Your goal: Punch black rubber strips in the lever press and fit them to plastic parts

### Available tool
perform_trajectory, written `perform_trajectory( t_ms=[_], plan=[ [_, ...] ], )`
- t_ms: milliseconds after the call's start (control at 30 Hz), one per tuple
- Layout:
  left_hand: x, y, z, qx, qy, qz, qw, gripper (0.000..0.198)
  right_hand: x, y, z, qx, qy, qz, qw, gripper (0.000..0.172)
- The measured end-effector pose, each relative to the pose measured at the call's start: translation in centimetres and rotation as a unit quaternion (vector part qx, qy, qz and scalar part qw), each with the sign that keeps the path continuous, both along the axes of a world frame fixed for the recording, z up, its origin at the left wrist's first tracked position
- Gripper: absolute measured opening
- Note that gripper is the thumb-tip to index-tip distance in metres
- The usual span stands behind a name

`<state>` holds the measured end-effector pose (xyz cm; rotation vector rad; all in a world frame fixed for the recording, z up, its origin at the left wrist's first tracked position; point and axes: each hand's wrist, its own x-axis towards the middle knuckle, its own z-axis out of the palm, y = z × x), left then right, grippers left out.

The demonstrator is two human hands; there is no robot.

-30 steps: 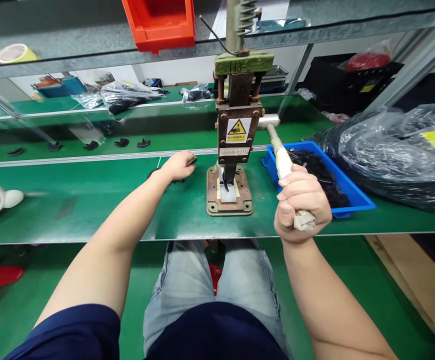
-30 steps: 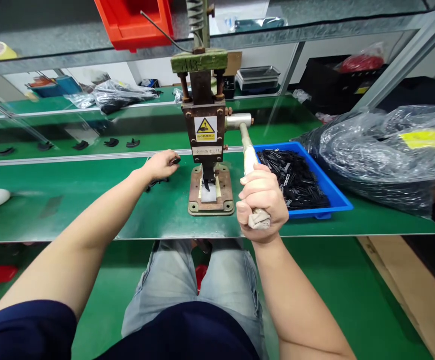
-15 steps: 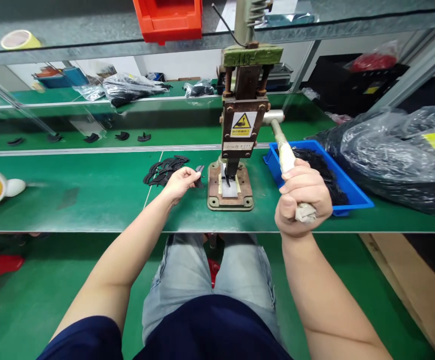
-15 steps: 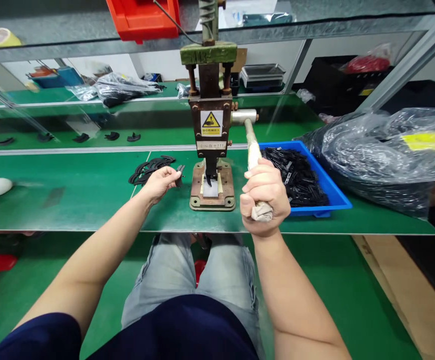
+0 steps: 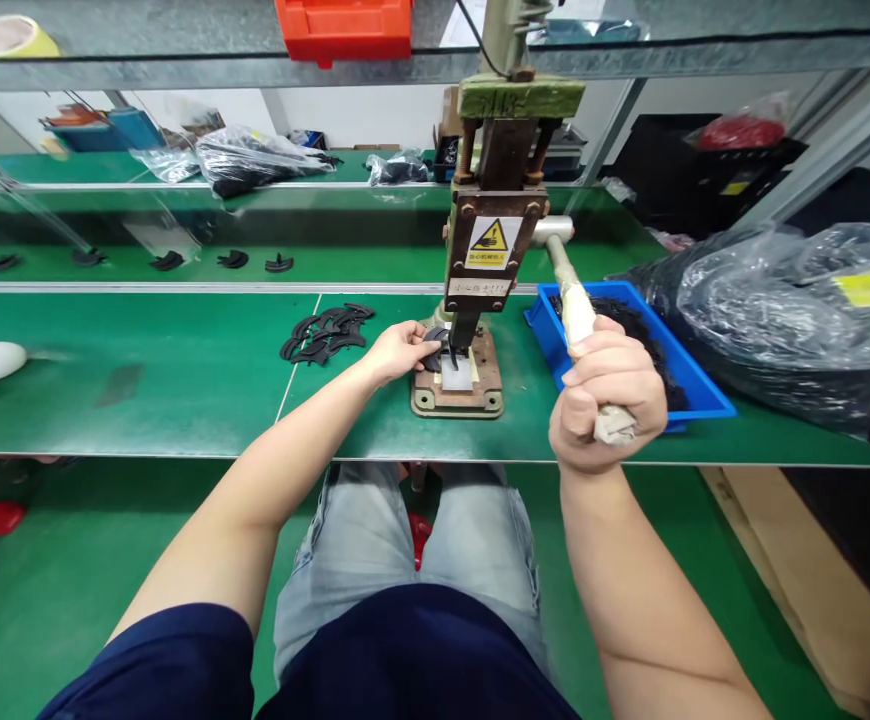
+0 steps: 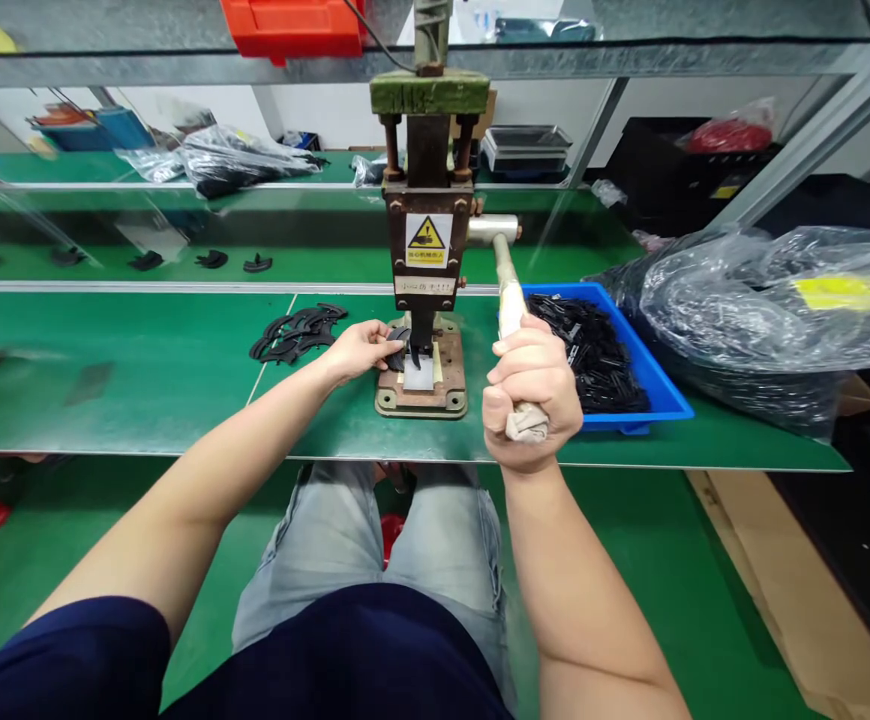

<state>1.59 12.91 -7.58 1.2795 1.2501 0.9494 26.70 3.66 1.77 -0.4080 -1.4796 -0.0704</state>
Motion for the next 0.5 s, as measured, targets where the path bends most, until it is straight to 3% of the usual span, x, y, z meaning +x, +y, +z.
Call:
perform_trajectory(
  t_ms=[167, 500],
  plan=[
    [-0.1, 0.4, 0.1, -0.007, 0.014, -0.012, 1.0, 0.029, -0.3, -0.1, 0.1, 0.002, 0.014, 0.005, 1.0, 0.022],
    [-0.1, 1.0, 1.4, -0.102, 0.016, -0.041, 0.994, 0.043, -0.5, -0.3, 0.1, -0.009, 0.015, -0.015, 1.0, 0.034]
  ],
)
